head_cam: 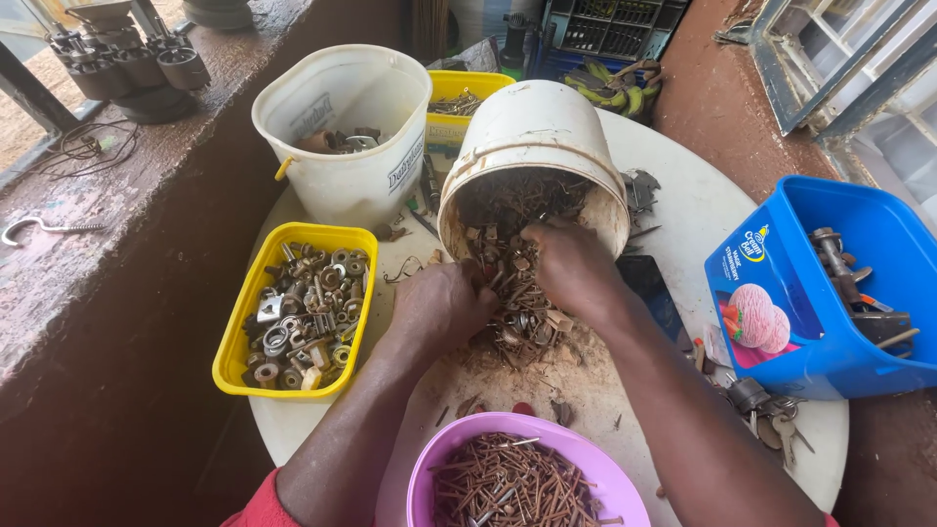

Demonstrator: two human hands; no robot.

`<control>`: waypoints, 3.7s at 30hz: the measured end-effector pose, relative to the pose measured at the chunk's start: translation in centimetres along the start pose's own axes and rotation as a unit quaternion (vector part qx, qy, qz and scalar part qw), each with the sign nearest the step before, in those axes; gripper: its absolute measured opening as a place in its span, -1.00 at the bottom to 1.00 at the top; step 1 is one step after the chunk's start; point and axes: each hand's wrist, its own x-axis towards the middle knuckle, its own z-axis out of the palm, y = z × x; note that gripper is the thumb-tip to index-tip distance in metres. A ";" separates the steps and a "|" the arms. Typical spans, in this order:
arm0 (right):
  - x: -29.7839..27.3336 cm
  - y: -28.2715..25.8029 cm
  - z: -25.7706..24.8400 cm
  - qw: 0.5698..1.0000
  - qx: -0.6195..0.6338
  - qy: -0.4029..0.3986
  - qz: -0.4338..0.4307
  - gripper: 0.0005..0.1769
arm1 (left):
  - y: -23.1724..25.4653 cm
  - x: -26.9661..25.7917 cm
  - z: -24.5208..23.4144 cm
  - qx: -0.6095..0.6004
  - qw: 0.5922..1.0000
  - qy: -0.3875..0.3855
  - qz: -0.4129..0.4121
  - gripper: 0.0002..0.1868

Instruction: Sort mixed metal hardware like nails and screws from a bucket into separate containers.

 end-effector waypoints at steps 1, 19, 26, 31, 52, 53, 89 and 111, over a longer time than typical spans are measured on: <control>0.3 0.0 0.7 1.000 -0.006 0.013 0.012 -0.49 | -0.1 0.1 0.1 -0.001 1.000 0.009 0.004 -0.63; -0.8 -1.6 -2.2 0.997 0.048 -0.031 0.055 -0.85 | -0.7 0.9 1.1 -0.008 1.000 -0.001 -0.007 -0.62; -5.5 -2.6 -8.3 0.980 0.166 -0.009 0.105 -0.79 | -1.0 1.1 1.4 -0.009 1.000 0.001 0.009 -0.64; -9.1 -1.5 -8.6 0.810 0.531 -0.086 0.234 -0.79 | -0.8 0.8 0.9 0.011 1.000 -0.016 -0.005 -0.60; -26.8 5.1 -16.3 0.881 0.162 0.035 0.443 -0.74 | 1.8 0.1 0.2 0.099 0.992 -0.058 -0.059 -0.52; -27.5 5.4 -16.2 0.877 0.161 0.039 0.451 -0.74 | 2.0 0.0 0.1 0.099 0.992 -0.063 -0.051 -0.52; -11.0 -0.5 -7.5 0.872 0.457 -0.150 0.087 -0.33 | -0.7 0.4 0.7 -0.045 0.999 -0.001 0.005 -0.63; -6.0 -1.7 -3.2 0.951 0.273 -0.145 -0.016 -0.47 | 1.9 -2.1 -1.9 0.051 0.992 -0.118 0.007 -0.59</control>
